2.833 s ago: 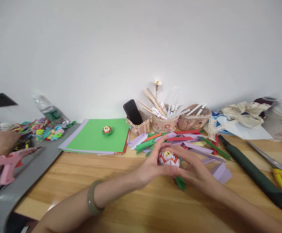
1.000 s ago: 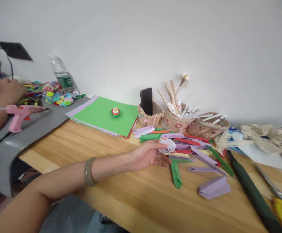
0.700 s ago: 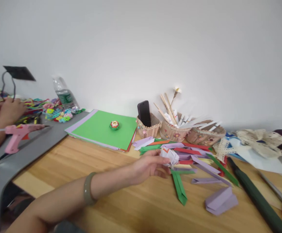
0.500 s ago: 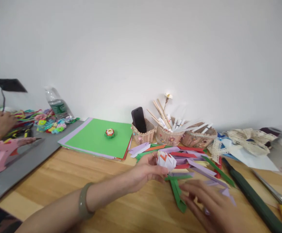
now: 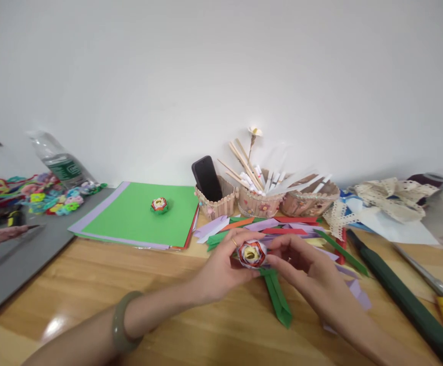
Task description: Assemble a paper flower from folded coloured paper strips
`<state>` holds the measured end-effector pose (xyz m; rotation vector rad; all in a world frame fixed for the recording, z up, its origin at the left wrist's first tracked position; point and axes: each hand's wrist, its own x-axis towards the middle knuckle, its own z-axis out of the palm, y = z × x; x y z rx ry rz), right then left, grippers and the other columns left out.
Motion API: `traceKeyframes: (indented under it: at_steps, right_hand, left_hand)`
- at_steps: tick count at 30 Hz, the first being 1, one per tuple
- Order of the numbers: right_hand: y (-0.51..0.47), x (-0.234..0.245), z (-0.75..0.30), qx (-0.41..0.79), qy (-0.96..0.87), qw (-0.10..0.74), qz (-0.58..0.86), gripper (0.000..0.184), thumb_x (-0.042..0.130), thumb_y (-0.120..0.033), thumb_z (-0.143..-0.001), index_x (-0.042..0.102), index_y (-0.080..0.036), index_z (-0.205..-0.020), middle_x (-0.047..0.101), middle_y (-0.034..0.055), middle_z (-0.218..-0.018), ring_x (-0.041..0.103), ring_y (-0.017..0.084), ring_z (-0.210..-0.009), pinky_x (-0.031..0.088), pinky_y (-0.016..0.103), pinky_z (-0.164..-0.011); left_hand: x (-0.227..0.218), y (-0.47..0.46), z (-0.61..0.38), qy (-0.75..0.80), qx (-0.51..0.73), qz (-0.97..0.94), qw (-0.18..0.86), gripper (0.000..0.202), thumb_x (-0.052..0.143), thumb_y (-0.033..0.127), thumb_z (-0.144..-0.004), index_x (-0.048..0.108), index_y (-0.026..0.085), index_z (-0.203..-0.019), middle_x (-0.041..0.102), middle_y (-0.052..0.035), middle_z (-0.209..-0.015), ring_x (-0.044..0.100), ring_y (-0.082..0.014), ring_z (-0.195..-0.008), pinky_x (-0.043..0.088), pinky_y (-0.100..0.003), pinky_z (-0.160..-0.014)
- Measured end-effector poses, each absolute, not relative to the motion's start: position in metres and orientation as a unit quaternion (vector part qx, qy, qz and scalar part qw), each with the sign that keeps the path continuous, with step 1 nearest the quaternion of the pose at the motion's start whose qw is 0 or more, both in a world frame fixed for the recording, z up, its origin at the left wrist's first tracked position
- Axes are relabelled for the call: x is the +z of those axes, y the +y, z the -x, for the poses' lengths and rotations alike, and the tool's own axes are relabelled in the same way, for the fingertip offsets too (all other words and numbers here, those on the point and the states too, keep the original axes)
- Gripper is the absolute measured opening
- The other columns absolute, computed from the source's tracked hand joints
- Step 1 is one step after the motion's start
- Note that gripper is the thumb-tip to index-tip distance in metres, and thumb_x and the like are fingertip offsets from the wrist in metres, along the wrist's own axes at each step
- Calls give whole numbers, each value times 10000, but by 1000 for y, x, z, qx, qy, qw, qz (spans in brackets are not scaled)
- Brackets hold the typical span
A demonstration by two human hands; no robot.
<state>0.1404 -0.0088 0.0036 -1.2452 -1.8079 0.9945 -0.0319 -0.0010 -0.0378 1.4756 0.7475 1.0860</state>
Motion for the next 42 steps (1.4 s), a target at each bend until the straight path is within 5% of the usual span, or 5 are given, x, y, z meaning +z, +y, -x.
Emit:
traceKeyframes:
  at_steps: [9,15,20,25,42]
  right_hand:
    - [-12,-9,-147,290,-769,358,444,184,556,-272,-821,591,-214,-992,624,12,-795,568,139,-672,475,254,-607]
    - [-13,-15,-150,252,-796,383,394,238,563,-240,-827,572,-244,-1066,549,58,-1054,551,171,-940,503,280,-743]
    - [-12,-17,-149,236,-809,381,381,172,555,-197,-837,596,-220,-1002,585,59,-996,567,171,-929,482,301,-788]
    - [-13,-18,-147,245,-819,385,348,150,575,-151,-820,610,-212,-953,612,49,-965,581,154,-920,477,272,-791]
    - [-18,-13,-148,214,-792,410,399,69,532,-188,-830,594,-213,-848,614,39,-836,588,164,-772,481,279,-673]
  left_hand:
    - [-37,-8,32,269,403,-503,716,846,665,101,-662,258,323,-1369,458,-70,-1308,521,-220,-1054,441,-311,-814]
    - [-33,-6,37,270,395,-458,749,574,597,86,-616,585,244,-1167,514,-36,-1298,418,-258,-1190,346,-343,-945]
    - [-30,-7,34,284,387,-336,811,399,568,339,-773,614,162,-1127,653,-103,-991,597,-178,-813,481,-280,-669]
    - [-33,-6,35,303,367,-311,823,435,630,336,-754,579,168,-1152,643,-49,-744,607,-133,-579,519,-258,-503]
    - [-33,-6,35,290,384,-336,810,412,745,232,-646,626,163,-1034,628,-70,-933,612,-133,-747,520,-242,-645]
